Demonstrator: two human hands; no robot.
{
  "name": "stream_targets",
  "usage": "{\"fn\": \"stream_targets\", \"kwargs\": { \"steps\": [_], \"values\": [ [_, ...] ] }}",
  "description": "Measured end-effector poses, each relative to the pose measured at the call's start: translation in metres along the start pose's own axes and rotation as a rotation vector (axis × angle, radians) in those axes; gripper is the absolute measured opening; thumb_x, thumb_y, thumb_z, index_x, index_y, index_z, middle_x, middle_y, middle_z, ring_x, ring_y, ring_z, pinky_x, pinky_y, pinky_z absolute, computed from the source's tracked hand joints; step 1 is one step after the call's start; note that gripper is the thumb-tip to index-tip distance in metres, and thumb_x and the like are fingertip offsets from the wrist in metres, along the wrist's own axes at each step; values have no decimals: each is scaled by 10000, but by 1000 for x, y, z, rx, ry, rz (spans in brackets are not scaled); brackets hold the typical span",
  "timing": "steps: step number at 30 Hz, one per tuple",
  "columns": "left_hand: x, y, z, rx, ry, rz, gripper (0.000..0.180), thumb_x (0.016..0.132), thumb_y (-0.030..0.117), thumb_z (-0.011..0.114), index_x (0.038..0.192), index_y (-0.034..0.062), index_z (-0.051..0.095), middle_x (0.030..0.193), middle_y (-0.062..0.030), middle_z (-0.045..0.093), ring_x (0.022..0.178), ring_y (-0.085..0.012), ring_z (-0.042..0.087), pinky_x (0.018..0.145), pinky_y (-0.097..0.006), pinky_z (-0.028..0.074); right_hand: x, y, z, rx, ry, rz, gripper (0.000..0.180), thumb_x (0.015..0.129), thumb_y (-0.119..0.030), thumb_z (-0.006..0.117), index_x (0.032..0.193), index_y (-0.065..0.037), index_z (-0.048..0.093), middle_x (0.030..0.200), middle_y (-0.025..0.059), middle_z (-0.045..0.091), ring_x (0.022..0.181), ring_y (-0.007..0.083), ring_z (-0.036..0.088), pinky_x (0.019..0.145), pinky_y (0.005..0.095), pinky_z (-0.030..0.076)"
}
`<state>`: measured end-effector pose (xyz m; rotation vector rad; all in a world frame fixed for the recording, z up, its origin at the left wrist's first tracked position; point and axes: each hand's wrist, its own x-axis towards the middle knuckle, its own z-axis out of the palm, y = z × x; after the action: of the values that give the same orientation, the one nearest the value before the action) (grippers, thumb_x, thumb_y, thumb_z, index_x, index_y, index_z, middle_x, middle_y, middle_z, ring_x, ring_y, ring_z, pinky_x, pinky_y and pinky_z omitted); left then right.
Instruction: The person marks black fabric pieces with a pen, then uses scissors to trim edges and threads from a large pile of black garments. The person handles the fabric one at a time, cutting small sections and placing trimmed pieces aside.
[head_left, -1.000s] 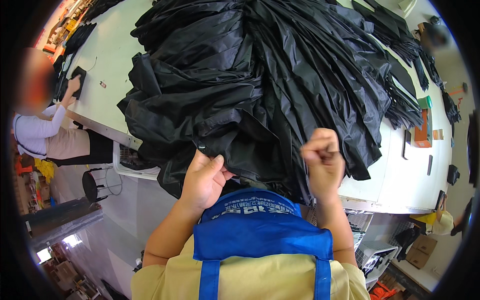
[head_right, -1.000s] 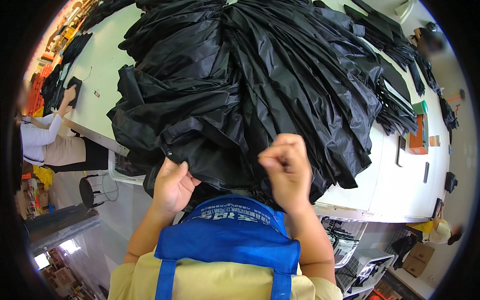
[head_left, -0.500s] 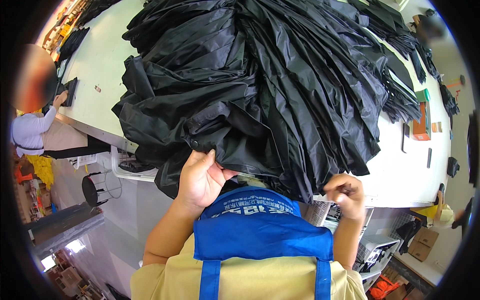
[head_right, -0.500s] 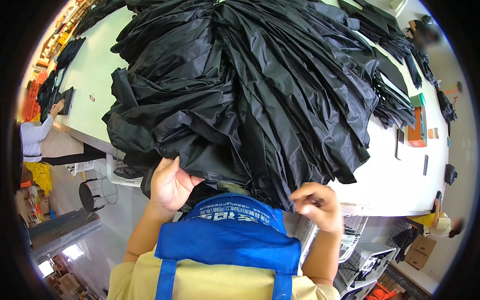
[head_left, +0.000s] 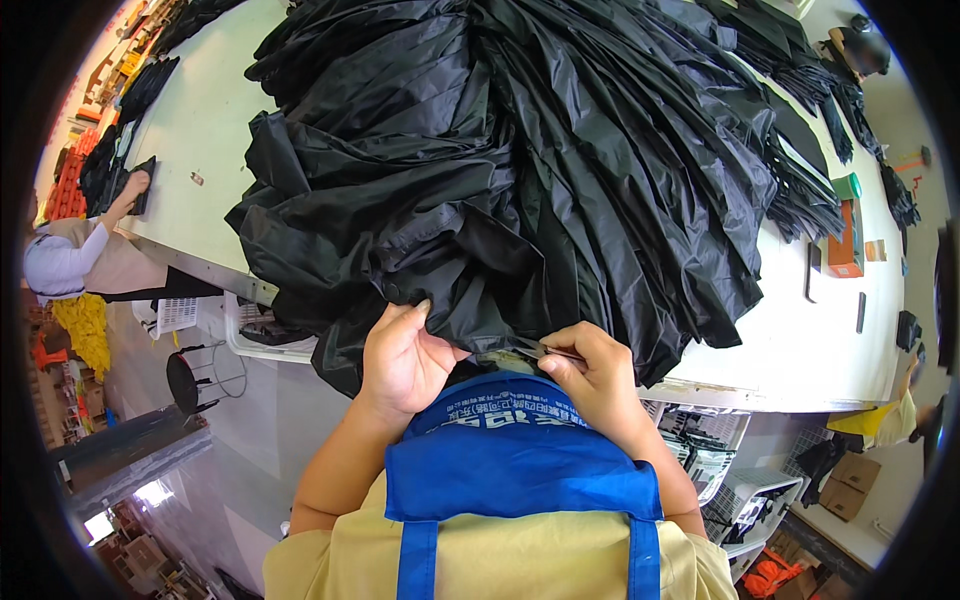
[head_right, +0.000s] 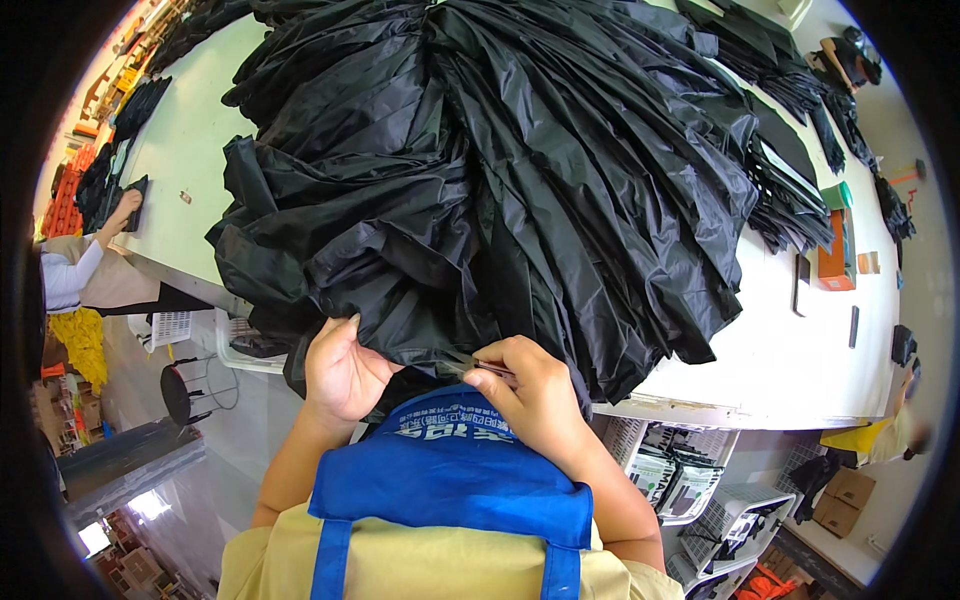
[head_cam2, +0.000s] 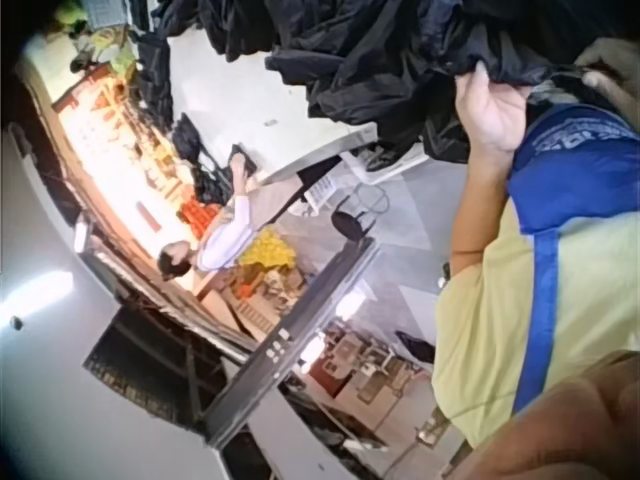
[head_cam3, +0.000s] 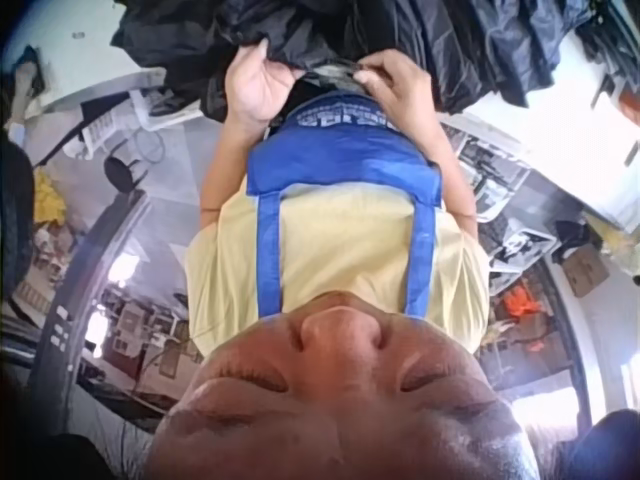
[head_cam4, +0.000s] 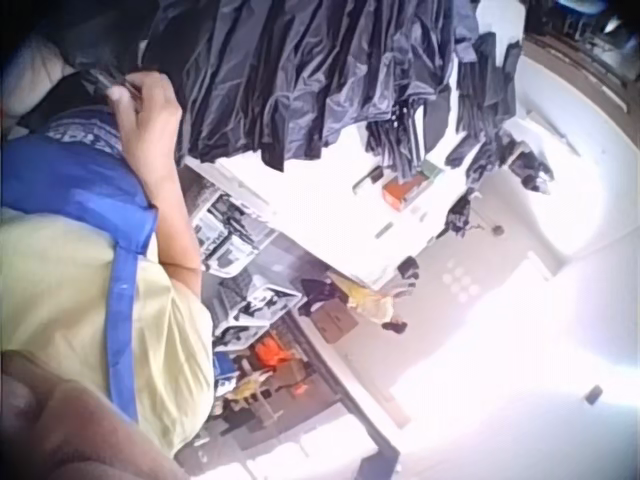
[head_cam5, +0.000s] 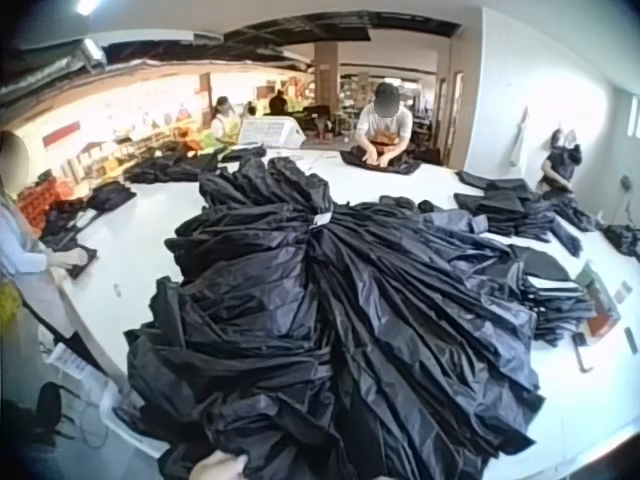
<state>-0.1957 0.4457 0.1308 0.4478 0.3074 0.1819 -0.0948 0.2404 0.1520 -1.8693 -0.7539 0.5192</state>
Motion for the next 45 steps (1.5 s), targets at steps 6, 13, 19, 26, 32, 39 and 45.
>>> {"fn": "stream_targets", "kwargs": {
  "steps": [6,13,19,26,32,39,45],
  "values": [
    [1,-3,-2,21,-79,-3,395,977,142,346,1313,-57,402,1272,-208,546,1146,-341,564,946,-504,472,4,1,10,91,46,-3,190,819,-120,721,922,11,630,828,102,611,695,157,627,623,253,507],
    [-1,-3,5,-4,-25,-39,371,964,105,346,1295,-46,423,1239,-206,561,1121,-343,579,931,-499,489,4,12,13,55,218,-193,233,767,-121,767,904,13,635,808,92,618,679,142,621,578,250,487],
    [-2,-2,18,1,-17,-41,372,973,100,342,1316,-34,395,1273,-204,529,1157,-349,550,964,-526,461,15,3,11,-167,207,-502,341,637,-166,831,859,-5,630,755,97,627,624,236,605,545,311,497],
    [-3,-6,15,1,14,-45,374,983,108,334,1340,-3,361,1295,-189,510,1168,-351,538,973,-542,448,17,3,17,-105,174,-435,330,638,-170,829,851,-13,634,744,92,626,620,232,605,548,316,493],
    [-3,-6,18,9,9,-46,371,981,107,333,1336,3,361,1293,-189,510,1170,-348,536,982,-536,443,17,7,23,-85,235,-448,296,651,-140,826,834,-6,635,743,94,626,621,215,603,550,300,492],
    [-3,-5,10,-8,-18,-60,374,974,103,336,1327,-14,368,1286,-189,518,1162,-347,542,984,-528,444,10,18,23,94,261,-318,266,686,-114,817,836,8,635,799,93,637,626,145,581,525,234,461],
    [-3,-5,11,5,-36,-73,377,972,103,353,1334,-1,368,1284,-185,521,1147,-335,554,966,-515,463,10,-1,11,139,60,-178,420,656,-212,853,951,-6,637,812,58,579,679,107,561,588,227,464]
  ]
}}
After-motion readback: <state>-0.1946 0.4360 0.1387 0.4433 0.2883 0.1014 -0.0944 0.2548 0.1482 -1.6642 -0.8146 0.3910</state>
